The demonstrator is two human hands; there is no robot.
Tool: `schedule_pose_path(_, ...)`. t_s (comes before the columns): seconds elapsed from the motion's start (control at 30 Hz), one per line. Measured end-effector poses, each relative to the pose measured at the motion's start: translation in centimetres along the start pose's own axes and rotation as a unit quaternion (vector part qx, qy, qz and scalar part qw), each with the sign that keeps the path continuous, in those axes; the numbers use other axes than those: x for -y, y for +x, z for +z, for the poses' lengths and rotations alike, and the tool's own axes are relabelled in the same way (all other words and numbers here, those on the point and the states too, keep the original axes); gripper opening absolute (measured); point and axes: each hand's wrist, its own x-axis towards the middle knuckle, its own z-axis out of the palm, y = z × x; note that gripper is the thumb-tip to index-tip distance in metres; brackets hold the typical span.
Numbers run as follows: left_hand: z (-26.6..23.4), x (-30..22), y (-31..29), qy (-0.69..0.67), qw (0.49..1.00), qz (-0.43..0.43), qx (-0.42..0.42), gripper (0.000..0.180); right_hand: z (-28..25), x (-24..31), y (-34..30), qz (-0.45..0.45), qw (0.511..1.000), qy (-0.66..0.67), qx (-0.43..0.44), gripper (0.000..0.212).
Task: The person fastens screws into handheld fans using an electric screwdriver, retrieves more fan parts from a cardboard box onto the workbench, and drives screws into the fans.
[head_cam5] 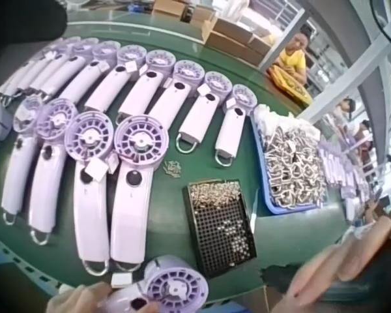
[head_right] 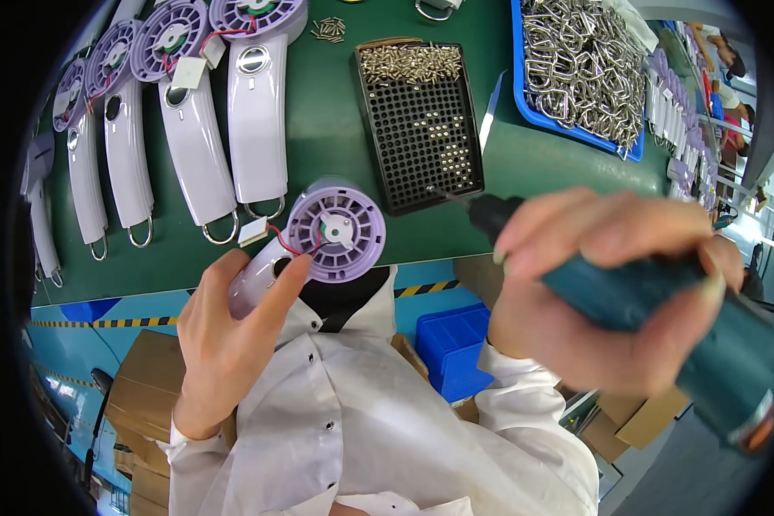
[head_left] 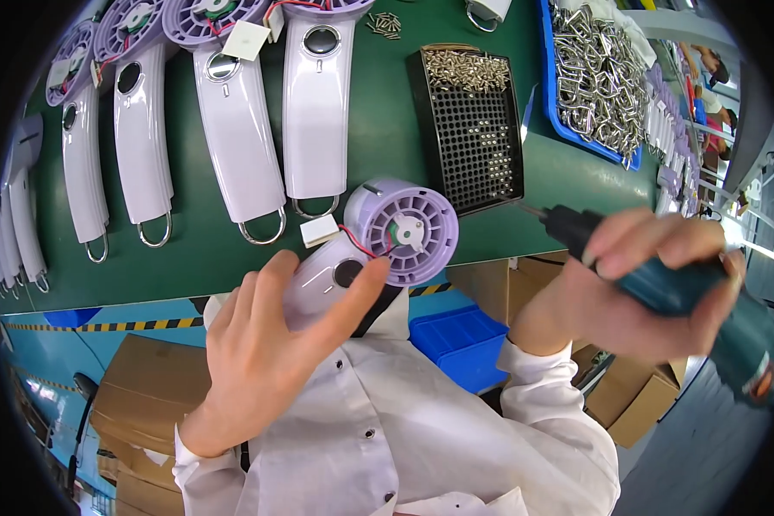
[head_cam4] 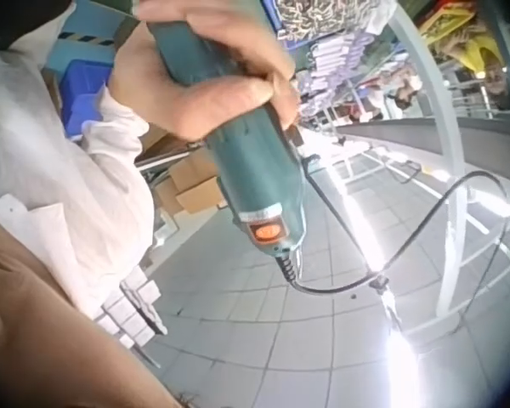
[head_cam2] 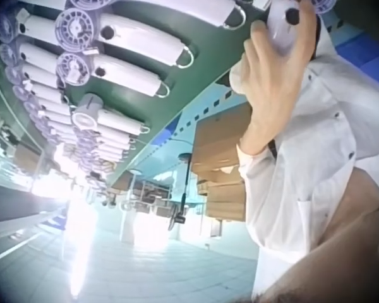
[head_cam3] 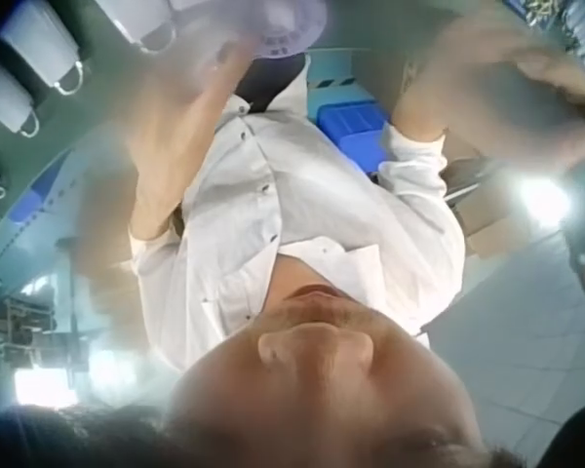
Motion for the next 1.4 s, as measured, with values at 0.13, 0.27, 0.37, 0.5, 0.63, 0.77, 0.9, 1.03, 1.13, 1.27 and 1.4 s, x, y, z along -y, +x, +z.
schedule_pose_path(0.13,0.0,0.3,-0.3,0.003,1.0,0.017,-0.003,0.067,1.0,1.3,-0.1,-0.029,0.992,0.059,0.11,0.041)
schedule_pose_path(0.27,-0.1,0.2,-0.4,-0.004,1.0,0.014,0.012,0.068,2.0,1.9,-0.4,-0.024,0.984,0.014,0.177,0.043)
schedule_pose_path(0.37,0.1,0.3,-0.4,-0.005,1.0,0.016,0.001,0.068,3.6,0.8,-1.1,-0.047,0.985,0.025,0.165,0.042)
schedule_pose_path(0.5,0.0,0.3,-0.3,0.006,1.0,0.023,-0.003,0.067,3.3,0.0,-1.6,-0.03,0.985,-0.023,0.168,0.039)
schedule_pose_path(0.63,-0.2,0.3,-0.3,-0.008,1.0,0.012,0.006,0.068,3.3,-1.5,-1.3,-0.021,0.979,-0.023,0.201,0.038)
schedule_pose_path(0.77,-0.5,0.4,-0.6,0.002,0.999,0.008,0.039,0.074,3.2,-2.1,-1.0,-0.009,0.976,-0.003,0.22,0.036)
schedule_pose_path(0.9,-0.8,0.4,-0.6,-0.013,0.997,-0.003,0.078,0.08,2.9,-2.4,-0.6,-0.02,0.972,-0.037,0.231,0.031)
schedule_pose_path(1.03,-0.9,0.3,-0.6,-0.006,0.997,0.001,0.083,0.08,2.7,-2.8,-0.3,-0.04,0.965,-0.04,0.255,0.03)
schedule_pose_path(1.13,-0.8,0.3,-0.7,-0.002,0.997,0.0,0.081,0.08,2.8,-2.6,-0.7,0.001,0.971,0.005,0.24,0.033)
schedule_pose_path(1.27,-0.5,0.1,-0.4,0.004,0.998,0.002,0.065,0.078,2.7,-1.1,-0.5,-0.038,0.976,-0.003,0.216,0.042)
schedule_pose_path(1.4,-0.2,-0.3,-0.2,0.007,0.998,-0.01,0.056,0.079,0.6,0.1,0.1,-0.067,0.992,0.016,0.109,0.042)
